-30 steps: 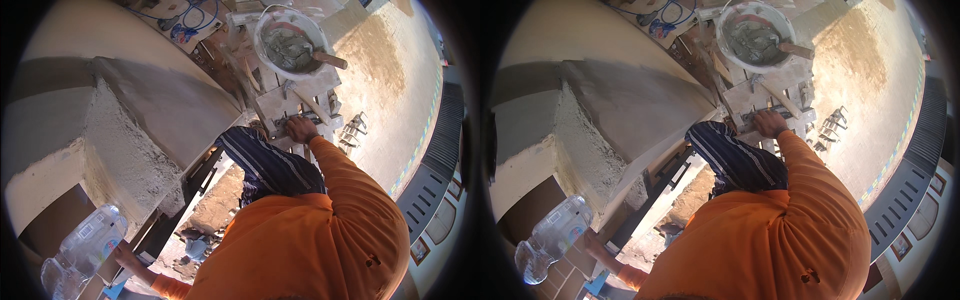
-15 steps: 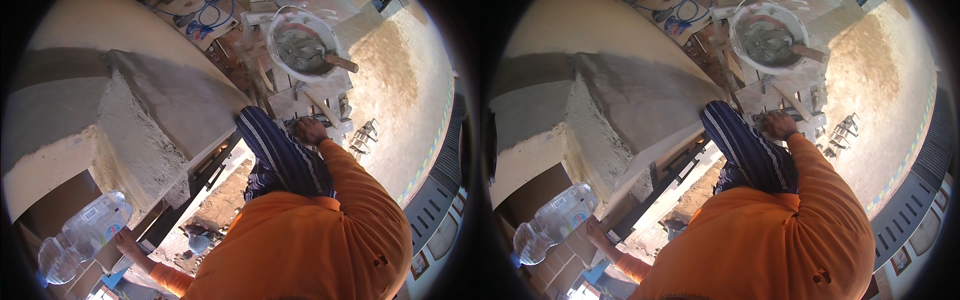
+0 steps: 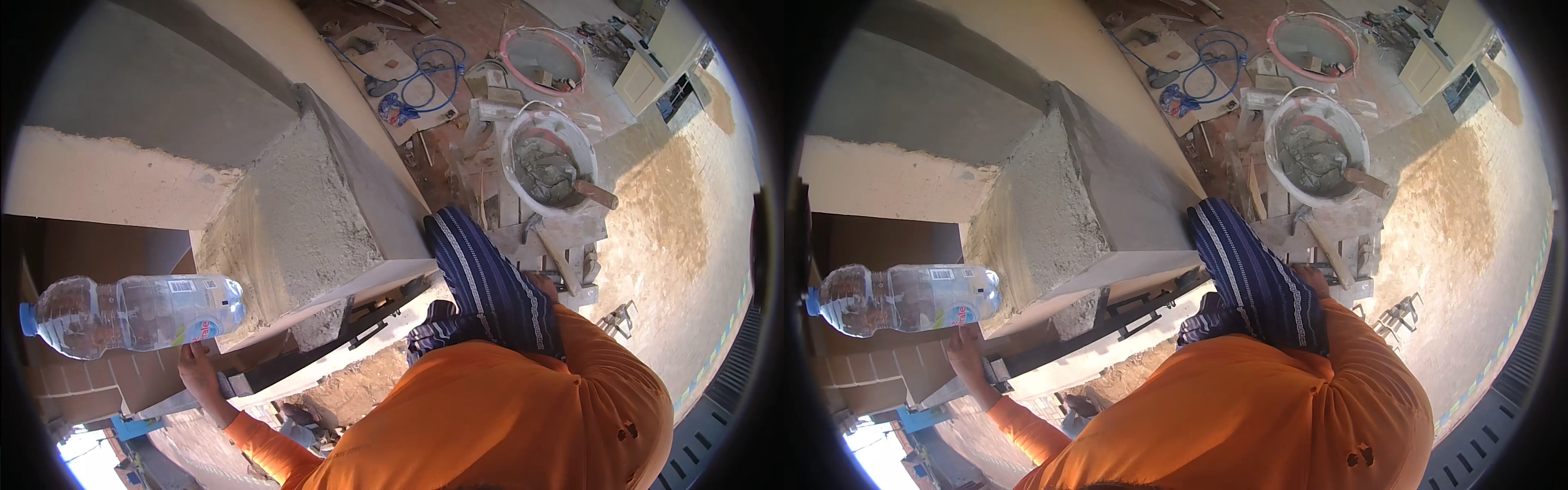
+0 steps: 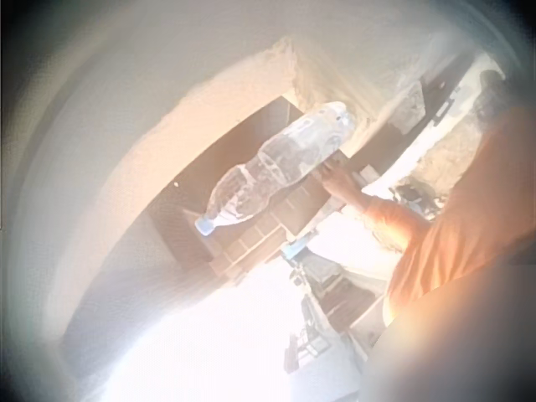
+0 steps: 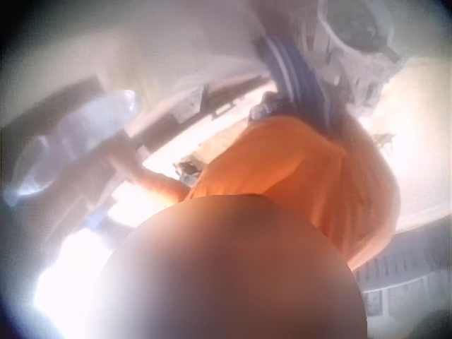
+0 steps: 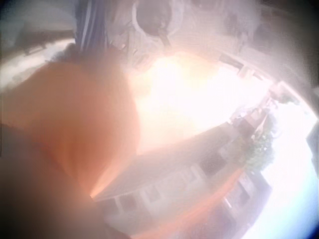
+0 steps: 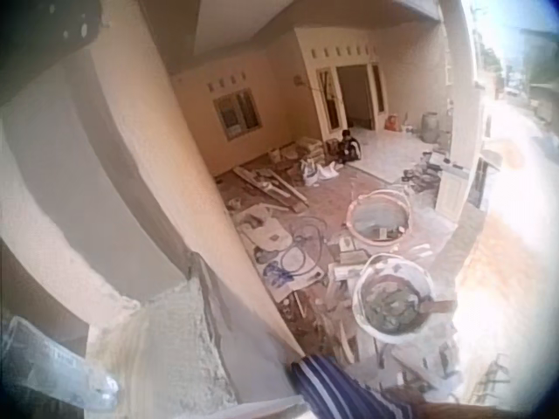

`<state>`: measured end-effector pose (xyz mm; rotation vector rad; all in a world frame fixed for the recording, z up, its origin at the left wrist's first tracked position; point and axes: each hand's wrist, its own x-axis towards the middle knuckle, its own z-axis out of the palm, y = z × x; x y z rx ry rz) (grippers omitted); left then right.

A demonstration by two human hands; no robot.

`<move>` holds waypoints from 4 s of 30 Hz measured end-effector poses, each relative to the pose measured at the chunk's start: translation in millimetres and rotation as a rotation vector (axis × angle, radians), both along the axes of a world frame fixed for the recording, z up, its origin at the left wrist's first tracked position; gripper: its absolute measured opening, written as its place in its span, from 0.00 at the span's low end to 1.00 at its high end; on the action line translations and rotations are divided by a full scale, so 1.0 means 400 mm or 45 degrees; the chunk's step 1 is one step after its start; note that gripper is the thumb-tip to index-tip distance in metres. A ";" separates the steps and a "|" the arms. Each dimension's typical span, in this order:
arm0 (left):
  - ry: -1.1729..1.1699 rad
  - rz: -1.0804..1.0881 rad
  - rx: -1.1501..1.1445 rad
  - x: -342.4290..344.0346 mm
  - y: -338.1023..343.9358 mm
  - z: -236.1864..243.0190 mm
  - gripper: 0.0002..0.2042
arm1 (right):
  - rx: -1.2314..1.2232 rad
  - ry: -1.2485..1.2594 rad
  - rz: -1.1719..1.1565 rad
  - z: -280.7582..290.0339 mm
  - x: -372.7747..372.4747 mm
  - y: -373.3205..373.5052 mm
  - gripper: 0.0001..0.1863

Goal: The person applies plaster to a concrete pillar using a brush and trowel. They repeatedly wet the surface with water from a bottle, spread the plaster, and smooth it with a trowel. The person also uses a brush to clean the surface and a hammer to tap the trowel.

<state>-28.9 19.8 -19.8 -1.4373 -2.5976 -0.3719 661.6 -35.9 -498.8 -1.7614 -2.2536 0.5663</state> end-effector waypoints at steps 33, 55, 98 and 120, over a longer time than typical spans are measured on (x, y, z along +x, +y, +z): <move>-0.133 -0.107 0.140 -0.204 -0.023 -0.028 0.30 | 0.128 -0.017 -0.479 0.301 0.133 0.082 0.24; -0.105 -0.019 0.249 -0.040 -0.020 -0.006 0.23 | 0.733 -0.042 0.143 0.201 0.331 0.359 0.16; -0.004 -0.090 0.120 -0.133 -0.005 0.002 0.29 | 0.214 -0.465 0.052 0.211 0.191 0.212 0.34; 0.023 -0.096 0.154 -0.189 0.001 -0.002 0.29 | 0.462 -0.360 0.012 0.250 0.227 0.098 0.28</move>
